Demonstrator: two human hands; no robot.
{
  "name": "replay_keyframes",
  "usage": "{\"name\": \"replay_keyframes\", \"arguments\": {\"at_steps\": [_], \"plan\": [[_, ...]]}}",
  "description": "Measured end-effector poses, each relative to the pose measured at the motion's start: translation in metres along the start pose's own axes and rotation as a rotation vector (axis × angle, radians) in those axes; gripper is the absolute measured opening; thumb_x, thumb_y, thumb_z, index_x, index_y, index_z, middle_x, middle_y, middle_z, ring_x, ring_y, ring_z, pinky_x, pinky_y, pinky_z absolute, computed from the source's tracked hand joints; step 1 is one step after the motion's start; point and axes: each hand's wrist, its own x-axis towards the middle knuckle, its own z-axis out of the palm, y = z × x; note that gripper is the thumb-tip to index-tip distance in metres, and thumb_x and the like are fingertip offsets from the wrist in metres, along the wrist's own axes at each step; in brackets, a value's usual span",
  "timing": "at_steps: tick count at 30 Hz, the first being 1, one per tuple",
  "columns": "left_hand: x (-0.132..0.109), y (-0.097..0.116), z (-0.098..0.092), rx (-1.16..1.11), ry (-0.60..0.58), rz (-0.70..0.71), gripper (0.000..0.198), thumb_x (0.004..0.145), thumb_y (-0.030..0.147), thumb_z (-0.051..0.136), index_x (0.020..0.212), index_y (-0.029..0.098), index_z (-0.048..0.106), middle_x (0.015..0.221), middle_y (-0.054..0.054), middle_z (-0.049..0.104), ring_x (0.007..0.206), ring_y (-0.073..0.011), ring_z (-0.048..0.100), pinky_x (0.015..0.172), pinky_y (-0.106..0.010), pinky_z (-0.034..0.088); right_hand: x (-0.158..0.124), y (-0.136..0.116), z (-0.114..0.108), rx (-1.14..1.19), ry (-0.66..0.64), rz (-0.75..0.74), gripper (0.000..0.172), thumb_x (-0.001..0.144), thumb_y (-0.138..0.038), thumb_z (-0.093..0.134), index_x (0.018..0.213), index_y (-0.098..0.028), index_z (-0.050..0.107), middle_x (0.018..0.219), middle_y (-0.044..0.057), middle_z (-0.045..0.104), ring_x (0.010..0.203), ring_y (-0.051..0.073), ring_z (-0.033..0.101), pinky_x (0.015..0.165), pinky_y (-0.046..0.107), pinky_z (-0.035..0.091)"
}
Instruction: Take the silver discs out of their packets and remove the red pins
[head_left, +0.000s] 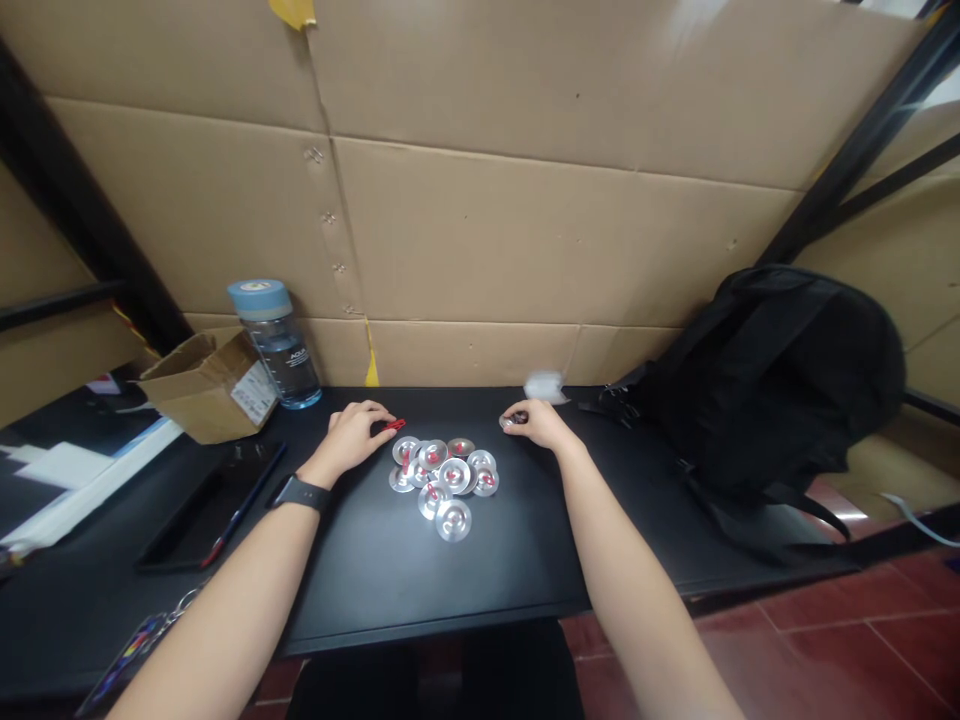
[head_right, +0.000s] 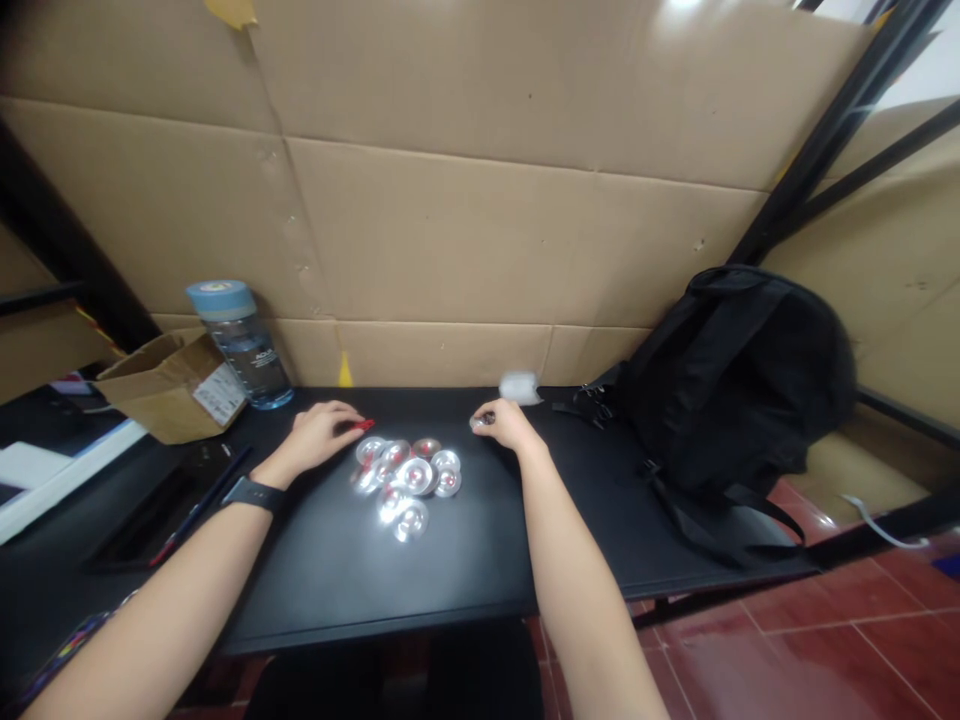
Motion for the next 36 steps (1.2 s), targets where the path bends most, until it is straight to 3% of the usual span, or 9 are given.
{"name": "replay_keyframes", "arguments": {"at_steps": [4,8,12,15,22,27,30,36], "plan": [[0.0,0.002,0.001,-0.006,-0.005,-0.001,0.028,0.094,0.049,0.06,0.105,0.032,0.079,0.12,-0.005,0.072,0.111,-0.0297,0.06,0.092,-0.042,0.039,0.001,-0.01,0.002,0.004,0.005,-0.066,0.014,0.076,-0.021,0.08,0.09,-0.021,0.083,0.092,0.006,0.079,0.082,0.021,0.071,0.082,0.032,0.052],[0.0,0.001,0.002,-0.015,0.021,0.008,0.027,0.093,0.049,0.061,0.1,0.032,0.08,0.116,-0.006,0.073,0.109,-0.0292,0.06,0.092,-0.042,0.04,0.0,-0.042,0.008,0.004,0.03,-0.246,0.022,0.081,-0.02,0.079,0.102,-0.025,0.082,0.117,0.009,0.074,0.108,0.024,0.067,0.102,0.04,0.046],[0.0,0.003,0.0,-0.025,0.025,0.014,0.028,0.093,0.05,0.061,0.1,0.032,0.08,0.115,-0.006,0.073,0.108,-0.0291,0.06,0.094,-0.043,0.041,-0.009,-0.087,0.028,0.094,-0.155,-0.474,0.028,0.085,-0.031,0.079,0.113,-0.032,0.078,0.121,0.004,0.073,0.113,0.023,0.065,0.101,0.039,0.045],[-0.001,0.007,-0.002,-0.03,0.045,0.004,0.028,0.093,0.049,0.061,0.103,0.031,0.08,0.118,-0.006,0.072,0.109,-0.0294,0.06,0.095,-0.044,0.041,-0.015,-0.106,0.043,0.046,-0.194,-0.48,0.028,0.082,-0.034,0.082,0.11,-0.033,0.078,0.12,0.002,0.074,0.113,0.025,0.064,0.101,0.041,0.043],[0.0,0.026,-0.01,-0.162,0.096,0.052,0.023,0.094,0.043,0.06,0.099,0.029,0.078,0.116,-0.004,0.072,0.108,-0.0257,0.062,0.099,-0.043,0.044,-0.015,-0.106,0.05,0.044,-0.176,-0.457,0.023,0.081,-0.027,0.083,0.104,-0.03,0.079,0.113,0.003,0.076,0.108,0.023,0.066,0.098,0.036,0.044],[-0.002,0.045,-0.018,-0.26,0.027,0.248,0.017,0.091,0.039,0.067,0.085,0.03,0.08,0.111,-0.003,0.072,0.106,-0.0234,0.063,0.098,-0.039,0.047,-0.013,-0.107,0.052,0.075,-0.151,-0.456,0.021,0.08,-0.024,0.083,0.1,-0.03,0.08,0.109,0.002,0.077,0.104,0.022,0.069,0.098,0.035,0.047],[-0.004,0.054,-0.019,-0.276,-0.032,0.323,0.012,0.09,0.037,0.069,0.089,0.032,0.081,0.114,-0.002,0.071,0.11,-0.0237,0.062,0.1,-0.039,0.046,-0.011,-0.109,0.053,0.144,-0.119,-0.457,0.017,0.084,-0.023,0.08,0.099,-0.031,0.081,0.11,0.002,0.077,0.105,0.021,0.07,0.099,0.034,0.049],[-0.005,0.059,-0.016,-0.263,-0.052,0.335,0.014,0.094,0.038,0.068,0.101,0.035,0.079,0.119,-0.002,0.068,0.116,-0.0246,0.059,0.103,-0.041,0.042,-0.011,-0.111,0.053,0.314,-0.027,-0.455,0.011,0.089,-0.029,0.077,0.099,-0.031,0.082,0.108,0.002,0.078,0.104,0.02,0.072,0.097,0.033,0.052]]}}
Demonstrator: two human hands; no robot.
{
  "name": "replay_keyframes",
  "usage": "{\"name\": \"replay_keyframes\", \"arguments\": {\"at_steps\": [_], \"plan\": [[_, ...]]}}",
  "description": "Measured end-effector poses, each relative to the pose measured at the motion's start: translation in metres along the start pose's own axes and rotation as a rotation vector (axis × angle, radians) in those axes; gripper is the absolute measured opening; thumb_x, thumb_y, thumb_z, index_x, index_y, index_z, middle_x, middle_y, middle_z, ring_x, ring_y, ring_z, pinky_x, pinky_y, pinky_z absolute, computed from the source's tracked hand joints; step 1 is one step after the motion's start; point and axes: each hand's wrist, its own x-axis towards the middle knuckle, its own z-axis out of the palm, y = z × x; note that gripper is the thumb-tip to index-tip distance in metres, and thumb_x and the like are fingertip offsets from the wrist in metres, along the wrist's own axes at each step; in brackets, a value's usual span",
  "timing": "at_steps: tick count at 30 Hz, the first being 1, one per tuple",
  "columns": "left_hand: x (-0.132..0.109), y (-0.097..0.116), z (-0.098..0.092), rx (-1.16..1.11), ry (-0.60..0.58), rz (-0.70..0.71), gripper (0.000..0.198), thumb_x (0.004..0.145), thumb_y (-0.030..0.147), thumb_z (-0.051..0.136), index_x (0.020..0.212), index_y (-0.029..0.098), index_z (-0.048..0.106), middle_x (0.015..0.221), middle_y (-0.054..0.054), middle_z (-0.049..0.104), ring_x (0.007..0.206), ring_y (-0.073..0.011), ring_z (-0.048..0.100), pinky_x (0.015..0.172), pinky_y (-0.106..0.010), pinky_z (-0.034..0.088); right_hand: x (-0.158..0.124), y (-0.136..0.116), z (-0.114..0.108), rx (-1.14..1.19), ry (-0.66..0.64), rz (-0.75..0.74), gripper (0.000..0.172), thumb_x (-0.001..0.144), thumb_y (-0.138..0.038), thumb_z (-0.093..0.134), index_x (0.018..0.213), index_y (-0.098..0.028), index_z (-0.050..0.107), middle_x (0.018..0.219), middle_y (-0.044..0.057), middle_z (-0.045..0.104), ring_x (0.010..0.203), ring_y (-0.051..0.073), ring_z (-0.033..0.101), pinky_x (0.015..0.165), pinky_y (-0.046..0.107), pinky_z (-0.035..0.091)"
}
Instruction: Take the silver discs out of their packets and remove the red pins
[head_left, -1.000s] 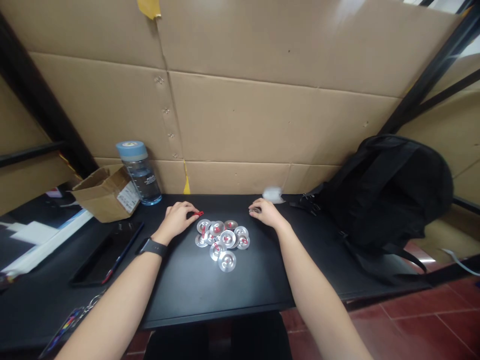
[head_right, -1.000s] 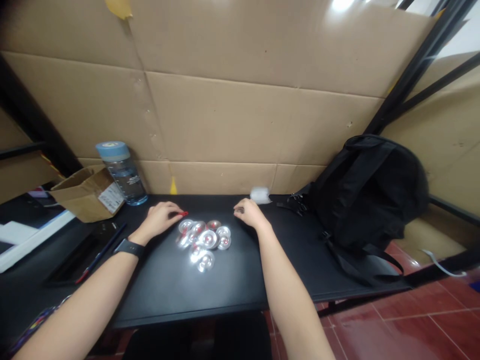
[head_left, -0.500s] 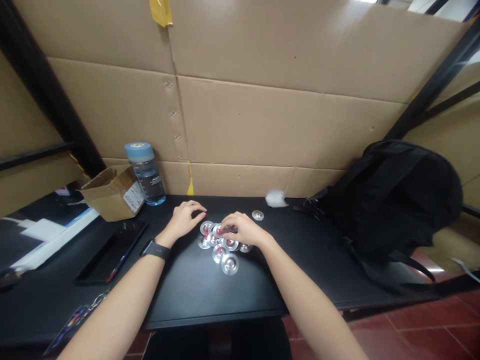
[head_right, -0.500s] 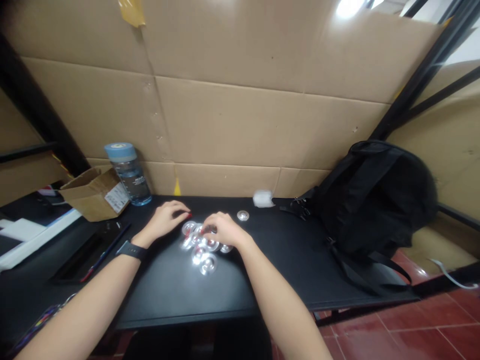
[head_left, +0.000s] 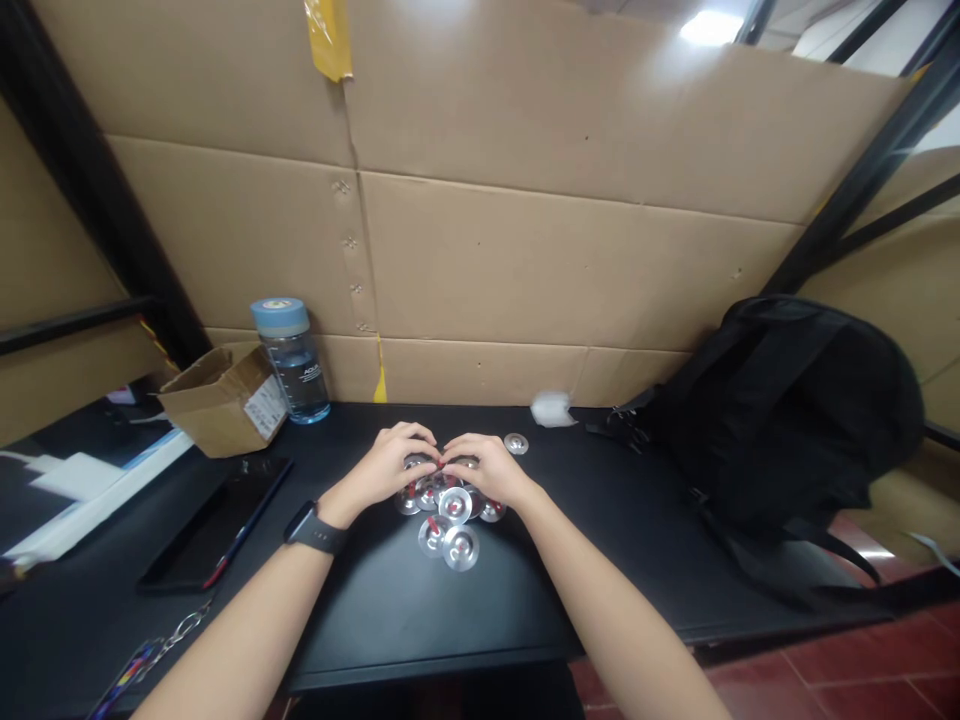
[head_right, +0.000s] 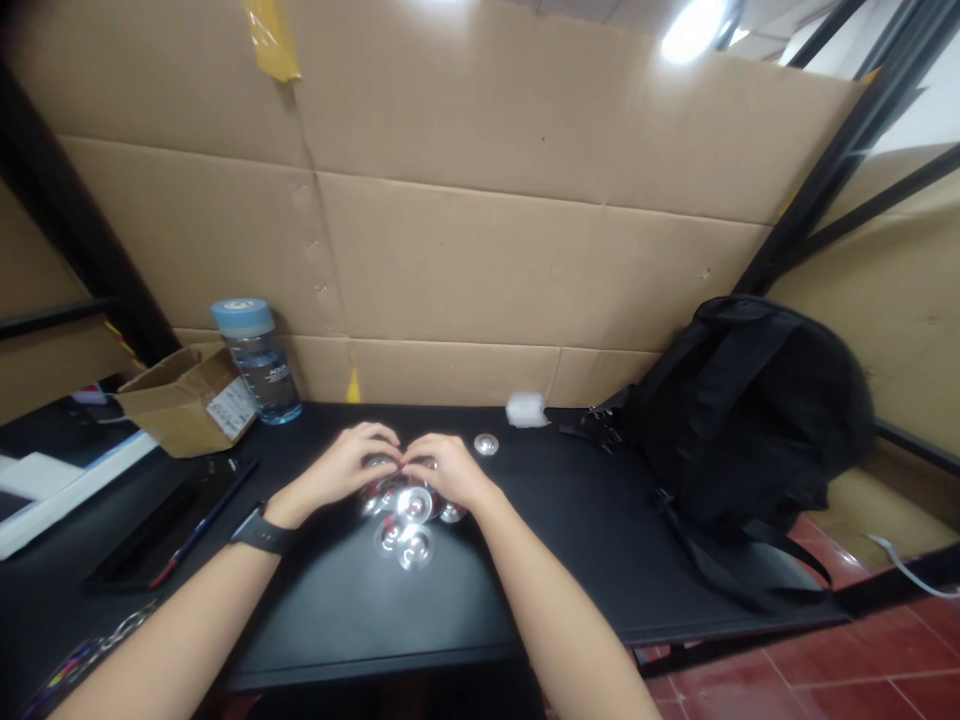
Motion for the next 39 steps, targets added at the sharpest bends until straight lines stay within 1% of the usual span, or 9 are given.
{"name": "replay_keyframes", "arguments": {"at_steps": [9,12,16,21,25,28,33,37,39], "plan": [[0.0,0.005,0.001,-0.015,-0.017,-0.01,0.014,0.097,0.036,0.063,0.097,0.029,0.075,0.121,-0.004,0.066,0.119,-0.0256,0.056,0.103,-0.044,0.038,-0.001,-0.002,0.001,0.043,0.0,0.047,0.013,0.095,-0.03,0.068,0.101,-0.028,0.08,0.102,0.001,0.079,0.094,0.019,0.073,0.089,0.03,0.052],[0.0,0.007,-0.001,-0.019,-0.026,-0.01,0.015,0.099,0.034,0.059,0.097,0.028,0.072,0.123,-0.003,0.065,0.119,-0.0248,0.056,0.103,-0.043,0.037,0.0,-0.003,-0.002,0.025,-0.018,0.012,0.014,0.097,-0.028,0.066,0.098,-0.024,0.079,0.1,0.003,0.077,0.093,0.019,0.071,0.089,0.029,0.052],[0.0,0.001,-0.003,0.061,0.067,-0.075,0.019,0.1,0.036,0.056,0.095,0.026,0.071,0.124,-0.004,0.064,0.118,-0.0256,0.056,0.1,-0.042,0.036,0.001,-0.003,-0.012,0.007,-0.044,-0.022,0.016,0.099,-0.03,0.063,0.096,-0.021,0.076,0.102,0.006,0.073,0.096,0.019,0.067,0.088,0.029,0.051],[-0.005,-0.025,-0.004,0.2,0.235,-0.294,0.019,0.099,0.037,0.057,0.095,0.025,0.071,0.118,-0.006,0.066,0.112,-0.0273,0.058,0.095,-0.041,0.038,-0.003,0.017,-0.036,-0.062,0.038,0.18,0.018,0.097,-0.033,0.062,0.094,-0.02,0.074,0.096,0.005,0.075,0.083,0.017,0.067,0.076,0.027,0.05],[-0.01,-0.043,-0.002,0.247,0.209,-0.398,0.021,0.096,0.039,0.059,0.092,0.026,0.075,0.114,-0.007,0.067,0.109,-0.0283,0.058,0.093,-0.041,0.038,-0.013,0.051,-0.056,-0.178,0.107,0.499,0.018,0.094,-0.027,0.06,0.09,-0.018,0.075,0.084,0.003,0.077,0.074,0.017,0.069,0.069,0.025,0.049],[-0.012,-0.049,0.0,0.244,0.177,-0.418,0.02,0.095,0.039,0.061,0.091,0.027,0.076,0.113,-0.007,0.067,0.11,-0.0284,0.058,0.093,-0.041,0.037,-0.021,0.077,-0.066,-0.267,0.171,0.625,0.02,0.092,-0.025,0.058,0.088,-0.016,0.075,0.081,0.006,0.077,0.072,0.019,0.07,0.066,0.026,0.049],[-0.012,-0.05,0.003,0.221,0.168,-0.416,0.015,0.091,0.039,0.068,0.092,0.027,0.077,0.112,-0.006,0.069,0.112,-0.0296,0.057,0.094,-0.043,0.037,-0.03,0.098,-0.07,-0.401,0.233,0.707,0.02,0.089,-0.02,0.058,0.097,-0.017,0.075,0.084,0.008,0.078,0.079,0.021,0.072,0.073,0.026,0.048],[-0.01,-0.038,-0.004,0.174,0.182,-0.405,0.013,0.089,0.036,0.07,0.095,0.027,0.077,0.113,-0.006,0.069,0.111,-0.0284,0.058,0.095,-0.041,0.038,-0.032,0.098,-0.068,-0.475,0.21,0.693,0.019,0.089,-0.017,0.056,0.094,-0.018,0.075,0.087,0.009,0.077,0.084,0.022,0.071,0.075,0.028,0.045],[-0.009,-0.03,-0.012,0.109,0.142,-0.346,0.013,0.091,0.036,0.069,0.094,0.027,0.077,0.11,-0.004,0.07,0.106,-0.0254,0.06,0.094,-0.038,0.038,-0.033,0.097,-0.068,-0.496,0.197,0.676,0.019,0.089,-0.016,0.055,0.093,-0.018,0.074,0.087,0.009,0.076,0.084,0.022,0.07,0.074,0.028,0.044]]}}
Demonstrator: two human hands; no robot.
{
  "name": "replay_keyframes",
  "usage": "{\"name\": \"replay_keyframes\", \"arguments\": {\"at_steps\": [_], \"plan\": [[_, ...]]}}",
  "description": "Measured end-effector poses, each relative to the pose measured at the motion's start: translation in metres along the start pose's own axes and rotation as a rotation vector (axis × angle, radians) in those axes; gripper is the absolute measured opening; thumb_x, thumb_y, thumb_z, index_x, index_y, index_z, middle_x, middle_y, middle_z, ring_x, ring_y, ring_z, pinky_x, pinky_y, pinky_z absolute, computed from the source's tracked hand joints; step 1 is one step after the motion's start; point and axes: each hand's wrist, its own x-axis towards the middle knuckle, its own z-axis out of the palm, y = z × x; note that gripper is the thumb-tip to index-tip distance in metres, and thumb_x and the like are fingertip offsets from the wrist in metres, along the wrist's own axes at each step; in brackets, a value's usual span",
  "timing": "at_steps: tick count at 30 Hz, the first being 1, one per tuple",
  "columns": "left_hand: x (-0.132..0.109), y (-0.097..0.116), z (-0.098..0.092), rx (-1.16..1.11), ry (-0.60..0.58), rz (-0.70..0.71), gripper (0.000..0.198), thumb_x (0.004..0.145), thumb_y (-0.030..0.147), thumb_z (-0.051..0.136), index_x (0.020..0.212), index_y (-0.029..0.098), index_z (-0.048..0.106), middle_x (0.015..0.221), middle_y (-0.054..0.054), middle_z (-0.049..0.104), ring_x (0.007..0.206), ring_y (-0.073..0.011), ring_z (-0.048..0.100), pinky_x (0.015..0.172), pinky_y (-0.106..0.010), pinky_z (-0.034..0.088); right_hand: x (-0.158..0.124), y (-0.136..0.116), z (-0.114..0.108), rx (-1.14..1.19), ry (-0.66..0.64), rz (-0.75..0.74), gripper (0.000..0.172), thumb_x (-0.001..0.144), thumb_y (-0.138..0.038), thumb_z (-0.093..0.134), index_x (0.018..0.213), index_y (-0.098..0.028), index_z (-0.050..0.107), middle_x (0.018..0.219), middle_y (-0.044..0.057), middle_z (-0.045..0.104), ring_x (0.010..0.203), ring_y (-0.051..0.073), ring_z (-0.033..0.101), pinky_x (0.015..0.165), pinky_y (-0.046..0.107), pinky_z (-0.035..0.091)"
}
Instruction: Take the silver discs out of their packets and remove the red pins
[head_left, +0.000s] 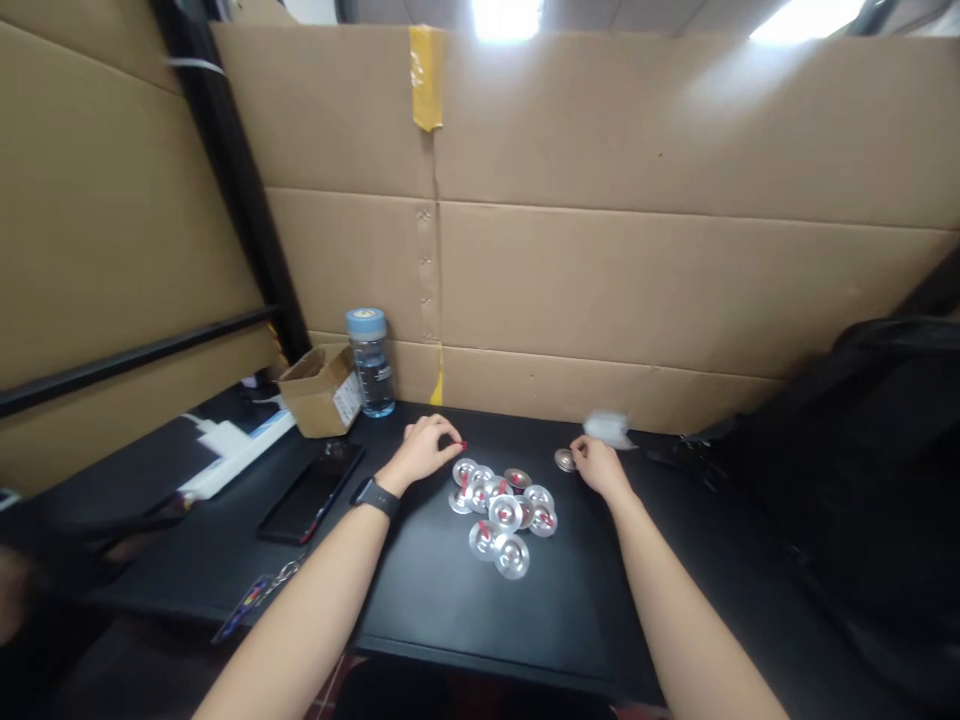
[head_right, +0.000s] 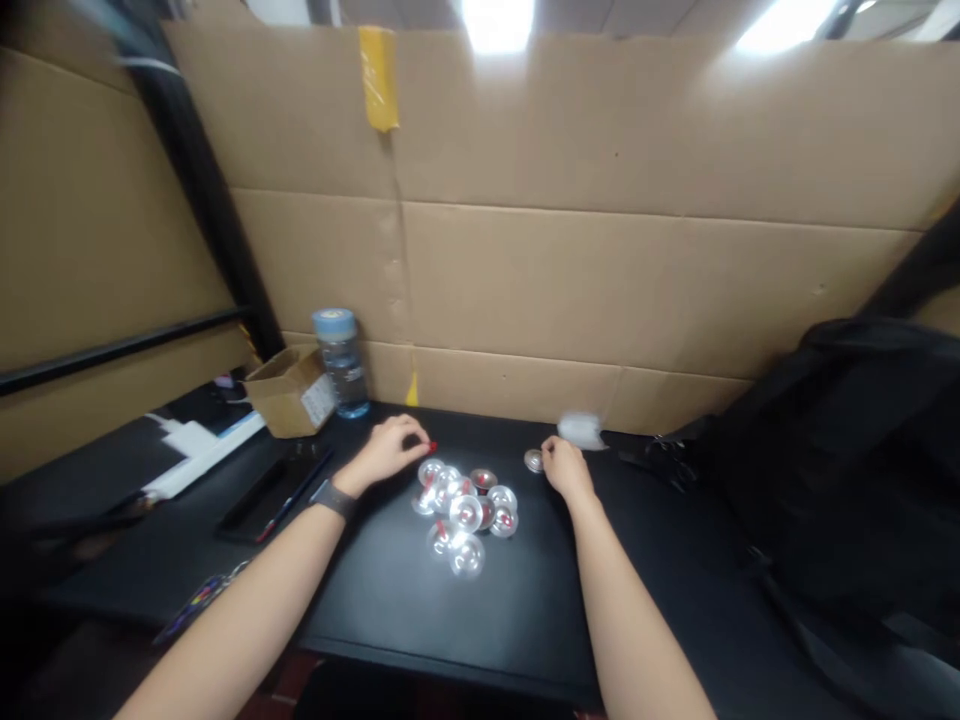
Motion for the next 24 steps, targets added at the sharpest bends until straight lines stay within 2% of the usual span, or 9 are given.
{"name": "replay_keyframes", "arguments": {"at_steps": [2,4,6,8,14,18,21,24], "plan": [[-0.001,0.006,-0.007,-0.077,-0.124,0.129,0.017,0.088,0.042,0.073,0.087,0.026,0.079,0.106,-0.003,0.071,0.105,-0.023,0.06,0.095,-0.036,0.038,0.001,0.001,0.0,-0.012,0.006,-0.021,0.02,0.089,-0.016,0.054,0.094,-0.017,0.073,0.093,0.012,0.076,0.087,0.024,0.069,0.073,0.029,0.042],[-0.003,0.01,-0.01,-0.115,-0.241,0.222,0.023,0.078,0.051,0.083,0.086,0.029,0.081,0.108,-0.002,0.07,0.108,-0.0234,0.059,0.096,-0.035,0.036,0.003,0.004,0.0,-0.054,0.002,-0.032,0.021,0.091,-0.019,0.052,0.095,-0.02,0.073,0.093,0.01,0.075,0.087,0.023,0.069,0.07,0.029,0.041],[-0.004,0.011,-0.009,-0.099,-0.313,0.251,0.028,0.069,0.053,0.089,0.086,0.031,0.083,0.109,-0.002,0.069,0.11,-0.0246,0.057,0.095,-0.035,0.034,0.006,0.006,0.0,-0.078,-0.043,-0.037,0.019,0.091,-0.028,0.055,0.095,-0.023,0.074,0.09,0.007,0.075,0.084,0.023,0.069,0.067,0.028,0.04],[-0.004,0.01,-0.006,-0.078,-0.35,0.262,0.026,0.068,0.05,0.091,0.084,0.032,0.083,0.107,-0.001,0.07,0.11,-0.0242,0.057,0.094,-0.034,0.033,0.008,0.006,0.0,-0.083,-0.101,-0.049,0.019,0.089,-0.038,0.061,0.094,-0.026,0.075,0.087,0.005,0.075,0.082,0.022,0.069,0.066,0.028,0.04],[-0.002,0.008,-0.006,-0.11,-0.368,0.298,0.018,0.069,0.038,0.093,0.081,0.029,0.083,0.098,0.001,0.075,0.105,-0.021,0.061,0.091,-0.031,0.033,0.006,0.003,-0.001,-0.076,-0.134,-0.112,0.021,0.087,-0.042,0.062,0.089,-0.026,0.077,0.088,0.005,0.074,0.083,0.022,0.069,0.07,0.029,0.044],[-0.002,0.009,-0.017,-0.148,-0.353,0.324,0.013,0.073,0.034,0.091,0.079,0.026,0.082,0.098,0.0,0.076,0.105,-0.0207,0.064,0.093,-0.03,0.035,0.002,-0.008,-0.007,-0.069,-0.029,-0.171,0.023,0.087,-0.041,0.062,0.09,-0.024,0.077,0.095,0.008,0.073,0.09,0.025,0.068,0.078,0.033,0.048],[-0.003,0.014,-0.026,-0.212,-0.294,0.328,0.01,0.081,0.033,0.084,0.082,0.024,0.08,0.096,-0.002,0.076,0.1,-0.0197,0.066,0.091,-0.028,0.039,-0.009,-0.037,-0.009,0.116,0.023,-0.337,0.025,0.089,-0.04,0.061,0.098,-0.022,0.076,0.103,0.01,0.073,0.096,0.025,0.068,0.086,0.035,0.051],[-0.004,0.022,-0.031,-0.31,-0.216,0.304,0.013,0.09,0.035,0.074,0.086,0.023,0.078,0.091,-0.002,0.077,0.091,-0.0179,0.068,0.084,-0.027,0.043,-0.029,-0.082,-0.002,0.344,-0.108,-0.426,0.026,0.09,-0.043,0.064,0.105,-0.024,0.075,0.102,0.008,0.075,0.087,0.023,0.069,0.075,0.033,0.053]]}}
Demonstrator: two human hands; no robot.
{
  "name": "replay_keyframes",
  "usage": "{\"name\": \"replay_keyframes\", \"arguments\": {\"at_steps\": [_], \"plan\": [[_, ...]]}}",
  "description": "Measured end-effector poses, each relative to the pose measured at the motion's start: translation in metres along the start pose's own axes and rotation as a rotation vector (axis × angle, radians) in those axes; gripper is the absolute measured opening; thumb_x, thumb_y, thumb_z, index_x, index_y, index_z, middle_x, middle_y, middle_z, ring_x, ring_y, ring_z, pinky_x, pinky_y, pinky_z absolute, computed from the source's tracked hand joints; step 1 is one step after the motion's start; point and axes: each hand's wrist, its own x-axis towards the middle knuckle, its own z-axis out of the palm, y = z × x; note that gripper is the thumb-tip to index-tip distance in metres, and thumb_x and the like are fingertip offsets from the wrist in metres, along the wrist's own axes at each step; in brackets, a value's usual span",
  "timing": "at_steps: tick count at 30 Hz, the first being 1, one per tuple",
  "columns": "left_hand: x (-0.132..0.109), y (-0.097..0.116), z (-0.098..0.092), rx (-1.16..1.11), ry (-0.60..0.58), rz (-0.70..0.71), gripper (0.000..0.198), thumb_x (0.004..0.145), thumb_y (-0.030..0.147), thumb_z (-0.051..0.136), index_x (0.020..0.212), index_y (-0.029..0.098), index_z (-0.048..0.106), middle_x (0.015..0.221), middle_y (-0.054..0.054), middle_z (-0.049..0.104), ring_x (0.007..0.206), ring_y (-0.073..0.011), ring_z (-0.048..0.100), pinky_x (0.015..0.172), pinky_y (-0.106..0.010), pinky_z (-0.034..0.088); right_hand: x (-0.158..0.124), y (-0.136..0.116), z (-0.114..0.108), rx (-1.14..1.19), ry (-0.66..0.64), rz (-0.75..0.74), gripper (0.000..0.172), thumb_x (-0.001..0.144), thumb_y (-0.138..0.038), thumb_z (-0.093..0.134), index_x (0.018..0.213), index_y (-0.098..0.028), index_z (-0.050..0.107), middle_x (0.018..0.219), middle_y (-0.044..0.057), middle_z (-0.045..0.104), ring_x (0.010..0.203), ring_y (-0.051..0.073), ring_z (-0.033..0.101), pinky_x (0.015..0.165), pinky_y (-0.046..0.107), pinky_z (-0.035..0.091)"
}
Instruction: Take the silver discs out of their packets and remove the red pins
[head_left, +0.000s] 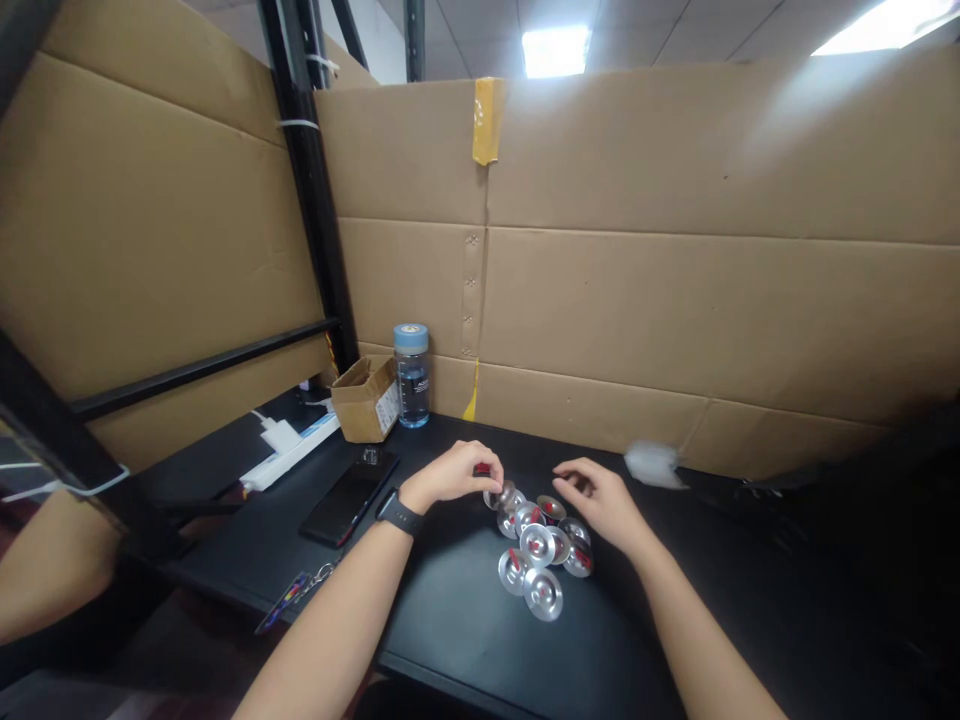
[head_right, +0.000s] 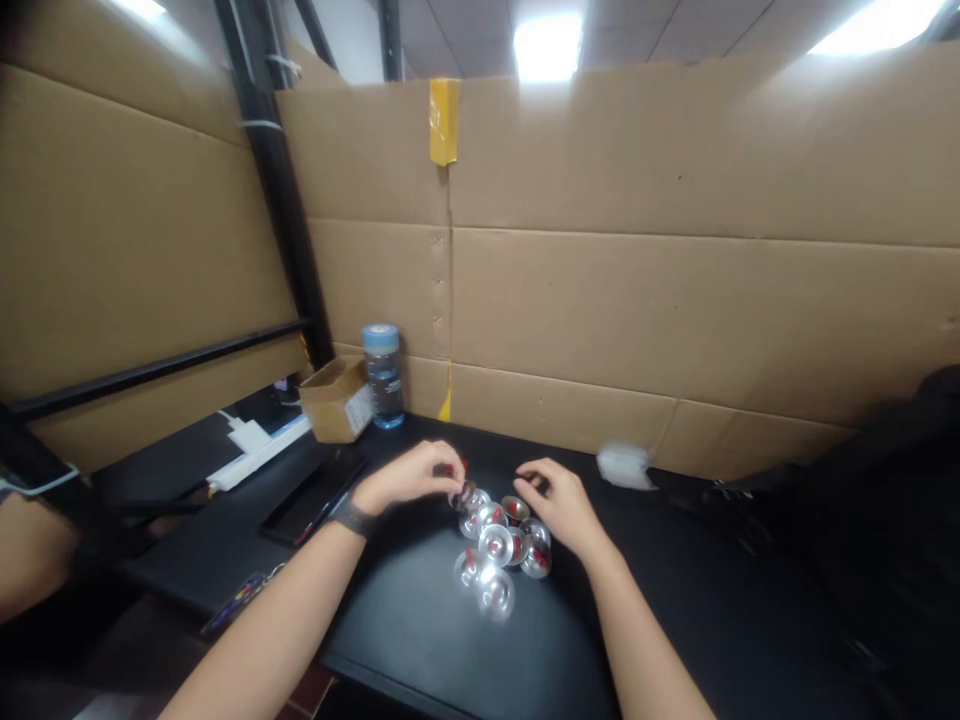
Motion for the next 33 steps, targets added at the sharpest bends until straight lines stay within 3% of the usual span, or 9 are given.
{"name": "replay_keyframes", "arguments": {"at_steps": [4,6,9,15,18,20,22,26,33], "plan": [[0.005,0.012,0.011,0.024,0.165,-0.047,0.012,0.09,0.035,0.074,0.093,0.024,0.075,0.091,-0.001,0.078,0.095,-0.0199,0.068,0.09,-0.031,0.041,-0.005,-0.045,0.033,0.159,-0.035,-0.058,0.03,0.081,-0.04,0.078,0.108,-0.027,0.073,0.11,0.006,0.075,0.097,0.025,0.07,0.081,0.035,0.055],[0.009,0.017,0.019,0.037,0.206,-0.063,0.014,0.088,0.034,0.076,0.099,0.025,0.073,0.094,0.0,0.079,0.101,-0.0214,0.067,0.095,-0.034,0.038,-0.007,-0.053,0.042,0.186,-0.044,-0.034,0.022,0.08,-0.039,0.079,0.097,-0.026,0.073,0.101,0.005,0.076,0.088,0.023,0.07,0.078,0.034,0.055],[0.012,0.024,0.031,0.031,0.23,-0.07,0.014,0.088,0.031,0.076,0.101,0.025,0.072,0.099,0.0,0.08,0.104,-0.0222,0.067,0.095,-0.036,0.036,-0.009,-0.051,0.043,0.216,-0.046,0.005,0.019,0.077,-0.037,0.081,0.083,-0.024,0.068,0.09,0.002,0.076,0.076,0.02,0.068,0.074,0.032,0.054],[0.016,0.032,0.046,-0.011,0.337,-0.072,0.009,0.09,0.029,0.072,0.098,0.025,0.071,0.1,0.0,0.079,0.103,-0.0221,0.068,0.096,-0.037,0.04,-0.01,-0.044,0.034,0.173,0.0,-0.024,0.019,0.076,-0.034,0.08,0.083,-0.023,0.066,0.091,0.001,0.076,0.079,0.02,0.07,0.078,0.033,0.056],[0.018,0.031,0.052,-0.046,0.498,-0.104,0.015,0.092,0.026,0.067,0.107,0.024,0.068,0.109,-0.003,0.076,0.105,-0.0217,0.068,0.096,-0.036,0.045,-0.006,-0.04,0.03,0.178,0.111,0.003,0.017,0.078,-0.034,0.078,0.086,-0.023,0.067,0.095,0.004,0.077,0.087,0.022,0.072,0.082,0.035,0.057],[0.02,0.029,0.056,-0.113,0.591,-0.137,0.015,0.094,0.025,0.063,0.108,0.022,0.066,0.107,-0.005,0.075,0.1,-0.02,0.069,0.093,-0.034,0.049,-0.003,-0.036,0.027,0.325,0.199,0.088,0.026,0.078,-0.04,0.079,0.09,-0.022,0.064,0.097,0.007,0.077,0.09,0.024,0.073,0.083,0.038,0.059],[0.02,0.028,0.06,-0.194,0.581,-0.138,0.013,0.093,0.025,0.064,0.105,0.021,0.066,0.103,-0.004,0.075,0.097,-0.0189,0.07,0.091,-0.032,0.052,-0.001,-0.034,0.025,0.531,0.21,0.178,0.039,0.074,-0.045,0.083,0.096,-0.022,0.061,0.097,0.01,0.077,0.089,0.026,0.075,0.083,0.04,0.062],[0.02,0.03,0.068,-0.265,0.499,-0.108,0.014,0.088,0.027,0.07,0.1,0.021,0.07,0.104,-0.005,0.076,0.101,-0.0201,0.071,0.094,-0.031,0.054,-0.003,-0.037,0.025,0.726,0.066,0.247,0.059,0.069,-0.044,0.089,0.112,-0.024,0.055,0.104,0.011,0.078,0.094,0.029,0.077,0.086,0.046,0.064],[0.02,0.027,0.069,-0.315,0.49,-0.158,0.007,0.078,0.015,0.069,0.083,0.019,0.073,0.089,-0.004,0.077,0.086,-0.0195,0.072,0.086,-0.031,0.056,-0.007,-0.04,0.03,0.72,0.019,0.229,0.057,0.07,-0.036,0.088,0.114,-0.024,0.055,0.101,0.008,0.077,0.09,0.025,0.077,0.086,0.043,0.064]]}}
